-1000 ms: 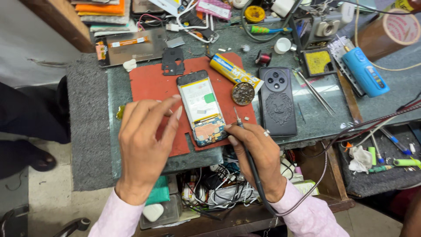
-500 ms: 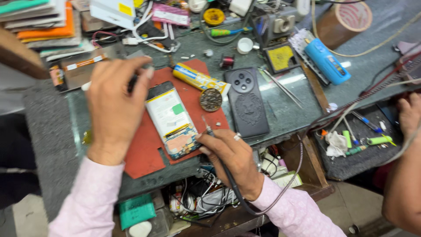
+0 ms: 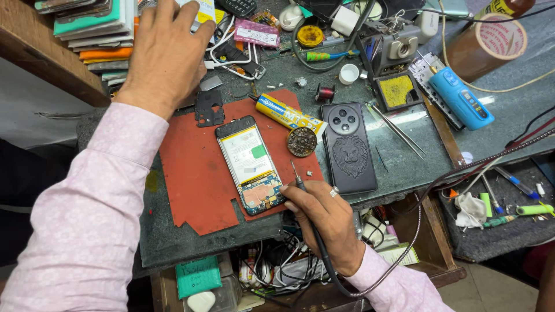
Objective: The person uses a soldering iron and flux to work on the motherboard of a disassembled smartphone. They repeatedly apply flux and solder to specific points on the circuit board while handling the phone's back cover and battery.
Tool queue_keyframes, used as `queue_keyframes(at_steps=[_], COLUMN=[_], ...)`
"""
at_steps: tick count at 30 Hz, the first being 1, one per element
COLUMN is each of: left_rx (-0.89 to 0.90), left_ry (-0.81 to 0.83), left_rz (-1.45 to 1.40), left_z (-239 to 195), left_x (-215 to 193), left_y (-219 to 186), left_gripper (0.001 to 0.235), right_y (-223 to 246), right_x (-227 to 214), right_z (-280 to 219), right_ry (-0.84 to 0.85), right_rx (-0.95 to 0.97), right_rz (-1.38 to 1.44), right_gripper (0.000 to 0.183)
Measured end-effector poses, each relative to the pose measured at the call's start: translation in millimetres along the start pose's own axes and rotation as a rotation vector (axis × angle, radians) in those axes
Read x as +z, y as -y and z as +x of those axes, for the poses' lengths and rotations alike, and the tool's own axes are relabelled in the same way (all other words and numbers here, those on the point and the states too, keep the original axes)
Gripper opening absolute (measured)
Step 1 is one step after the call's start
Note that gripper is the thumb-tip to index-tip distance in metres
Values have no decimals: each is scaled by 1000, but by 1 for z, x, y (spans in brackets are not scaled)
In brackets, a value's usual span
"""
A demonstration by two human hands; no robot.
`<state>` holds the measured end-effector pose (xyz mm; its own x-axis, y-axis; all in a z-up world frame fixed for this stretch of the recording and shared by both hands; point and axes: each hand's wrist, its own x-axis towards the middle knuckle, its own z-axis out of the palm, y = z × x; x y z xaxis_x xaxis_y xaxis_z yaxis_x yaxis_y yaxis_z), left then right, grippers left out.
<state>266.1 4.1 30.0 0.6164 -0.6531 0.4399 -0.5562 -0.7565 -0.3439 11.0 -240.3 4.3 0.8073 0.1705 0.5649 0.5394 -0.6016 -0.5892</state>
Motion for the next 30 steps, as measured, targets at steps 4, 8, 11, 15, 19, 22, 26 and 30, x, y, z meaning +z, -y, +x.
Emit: queue_keyframes(at_steps=[4, 8, 11, 15, 19, 22, 26, 30], left_rx=[26, 47, 79, 99, 17, -53, -147, -143], left_ry=[-76, -96, -116, -207, -172, -144, -106, -122], left_rz=[-81, -81, -101, -220, -468, -581, -608, -420], left_z=[1, 6, 11, 6, -7, -21, -46, -74], left_x=[-6, -24, -43, -57, -65, -67, -82, -105], left_y=[3, 4, 1, -31, -48, -59, -70, -80], left_gripper=[47, 41, 36, 33, 32, 30, 26, 19], right_y=[-2, -1, -3, -7, -8, -7, -10, -8], right_x=[0, -1, -3, -4, -6, -6, -8, -7], right_z=[-1, 2, 2, -5, -5, -5, -4, -6], right_ry=[3, -2, 5, 22, 16, 4, -10, -34], right_rx=[-18, -26, -33, 5, -9, -4, 7, 90], right_rz=[7, 16, 20, 65, 91, 94, 85, 176], right_gripper=[30, 31, 32, 36, 38, 37, 31, 18])
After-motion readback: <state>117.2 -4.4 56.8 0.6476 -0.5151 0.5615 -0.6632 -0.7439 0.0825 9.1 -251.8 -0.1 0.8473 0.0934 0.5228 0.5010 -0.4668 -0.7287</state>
